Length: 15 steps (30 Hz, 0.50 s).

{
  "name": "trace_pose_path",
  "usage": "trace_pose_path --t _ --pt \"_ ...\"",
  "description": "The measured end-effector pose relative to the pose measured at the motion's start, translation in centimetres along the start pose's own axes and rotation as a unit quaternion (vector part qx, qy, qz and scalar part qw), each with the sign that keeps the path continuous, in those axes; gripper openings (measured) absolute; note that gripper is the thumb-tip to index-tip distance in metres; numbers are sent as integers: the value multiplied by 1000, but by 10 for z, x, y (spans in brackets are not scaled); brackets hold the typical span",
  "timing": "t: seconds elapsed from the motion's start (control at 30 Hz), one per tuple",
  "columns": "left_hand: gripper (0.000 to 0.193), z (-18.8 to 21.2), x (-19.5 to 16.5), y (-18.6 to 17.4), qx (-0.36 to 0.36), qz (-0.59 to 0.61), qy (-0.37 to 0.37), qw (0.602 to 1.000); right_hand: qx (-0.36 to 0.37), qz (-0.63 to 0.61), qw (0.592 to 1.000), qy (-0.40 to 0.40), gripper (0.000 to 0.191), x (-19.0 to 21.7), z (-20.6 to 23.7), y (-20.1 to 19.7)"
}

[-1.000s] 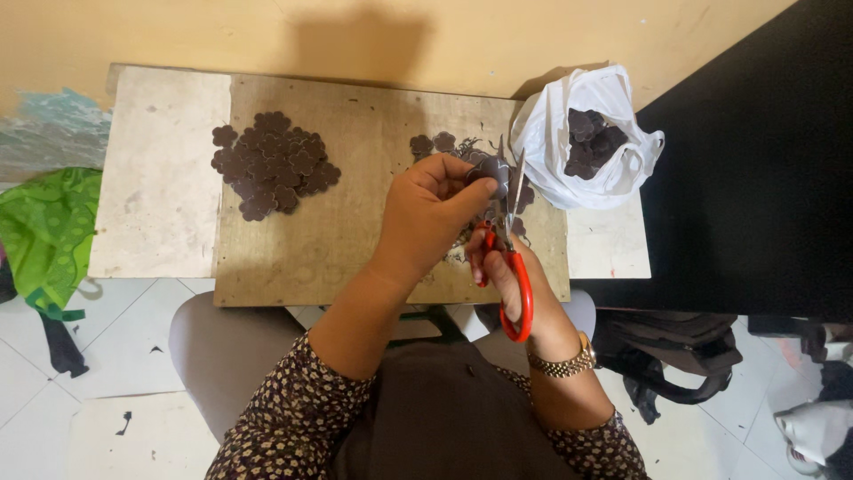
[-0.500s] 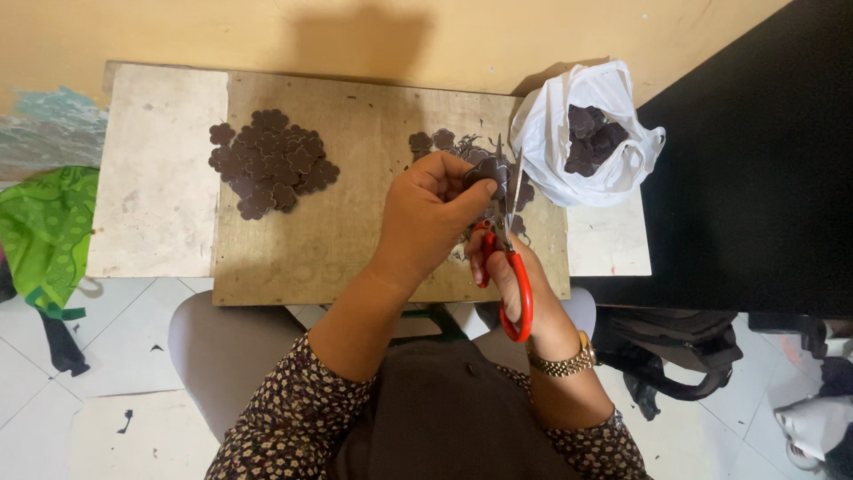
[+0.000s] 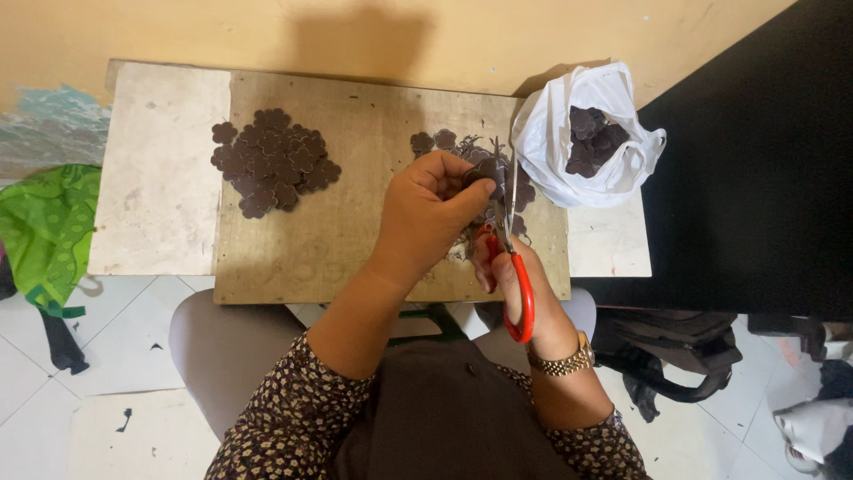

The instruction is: The person uses red-handled scissors to cut dark brown material into small flower-like shapes. They hold each piece in the left hand and trim the edges with the right hand, placing finished pieces on the table and scraps into a white bag.

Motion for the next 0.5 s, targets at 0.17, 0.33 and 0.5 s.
trace_pose_path --t 0.17,0.33,0.5 --pt "11 0 0 -2 -5 -30 0 1000 1 4 1000 9 64 -5 0 -1" --pt "11 0 -5 -2 7 -46 9 999 -2 15 1000 22 65 -10 2 -6" --pt "13 -1 -4 0 17 -14 -4 1000 -7 28 999 29 65 -12 1 -7"
Point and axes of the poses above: each hand's wrist, its own z-axis away from the middle knuckle, its own y-axis out of the palm, x = y × z, the point moved 7 cm from there along -z, towards the middle knuckle, and after that the axes turned 5 degrees about -x, right-handed, at the moved point
